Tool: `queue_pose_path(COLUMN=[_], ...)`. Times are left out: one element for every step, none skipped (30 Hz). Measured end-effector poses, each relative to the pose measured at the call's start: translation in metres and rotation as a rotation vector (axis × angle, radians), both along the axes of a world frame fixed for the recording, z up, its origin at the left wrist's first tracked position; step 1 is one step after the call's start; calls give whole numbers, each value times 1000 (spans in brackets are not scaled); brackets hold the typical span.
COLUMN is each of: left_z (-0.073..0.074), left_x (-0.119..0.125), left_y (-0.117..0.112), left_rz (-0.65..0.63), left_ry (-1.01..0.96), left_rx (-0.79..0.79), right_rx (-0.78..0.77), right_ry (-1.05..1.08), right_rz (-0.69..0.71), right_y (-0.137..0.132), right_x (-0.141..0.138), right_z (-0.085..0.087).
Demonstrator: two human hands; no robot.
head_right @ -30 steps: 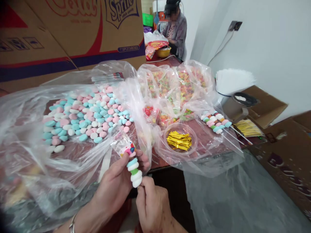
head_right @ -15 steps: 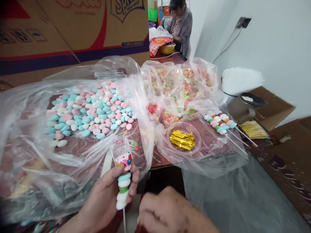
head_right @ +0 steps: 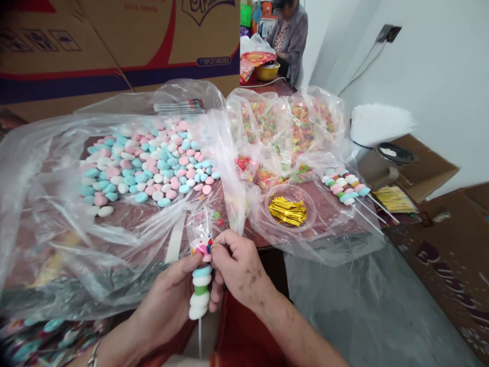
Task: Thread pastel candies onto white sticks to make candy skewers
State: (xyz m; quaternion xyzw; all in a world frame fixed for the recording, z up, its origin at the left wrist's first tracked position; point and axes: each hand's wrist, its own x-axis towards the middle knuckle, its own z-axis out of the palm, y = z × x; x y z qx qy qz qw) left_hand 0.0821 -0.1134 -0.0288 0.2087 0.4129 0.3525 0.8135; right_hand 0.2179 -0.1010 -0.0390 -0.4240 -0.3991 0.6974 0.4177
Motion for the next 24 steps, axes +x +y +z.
queue_pose_path(left_z=[1,2,4,5,7,8,10,12,13,15,16,18,19,19,20,19,18,16,14,12,9,7,5,3], left_x=[-1,-3,-4,-7,-9,-12,-15,-17,-20,-22,-23,-23,-23,-23,-22,-20,-19,-17,-15,-13,-12,-10,-10,-9], left_y=[-1,-1,-2,-1,0,2,5,8,12,15,18,21,22,23,23,22,20,19,17,14,12,10,9,7], left_rz=[-13,-21,-20,-15,-1,25,55,86,119,153,178,190,195,200,206,219,238,256,271,278,277,269,258,246], left_ry=[-6,-11,-16,-19,-14,5,37,79,127,177,219,250,269,279,282,278,270,259,247,235,227,224,224,226], left_rx=[9,13,14,16,22,35,51,69,84,94,98,98,101,111,124,140,151,156,157,157,164,180,204,230], right_rx=[6,17,32,50,74,105,143,185,223,253,270,271,263,253,246,241,238,235,234,233,235,236,236,232], right_ry=[-13,-34,-56,-81,-112,-151,-192,-232,-263,-278,-274,-260,-249,-248,-252,-253,-245,-225,-194,-159,-131,-120,-126,-143], right_rz=[-6,-12,-14,-12,-9,-5,0,3,8,19,35,50,55,48,25,-10,-51,-85,-109,-115,-105,-88,-79,-81], right_y=[-1,-2,-2,-3,-3,-4,-4,-5,-5,-6,-6,-7,-8,-9,-9,-10,-10,-9,-9,-7,-6,-5,-3,-3], right_x=[0,1,1,2,2,2,2,2,2,1,0,-2,-3,-3,-4,-4,-4,-4,-4,-4,-5,-5,-7,-8], right_z=[-1,-1,-2,-4,-5,-6,-7,-8,-9,-9,-9,-10,-10,-11,-12,-12,-12,-12,-10,-8,-6,-3,0,3])
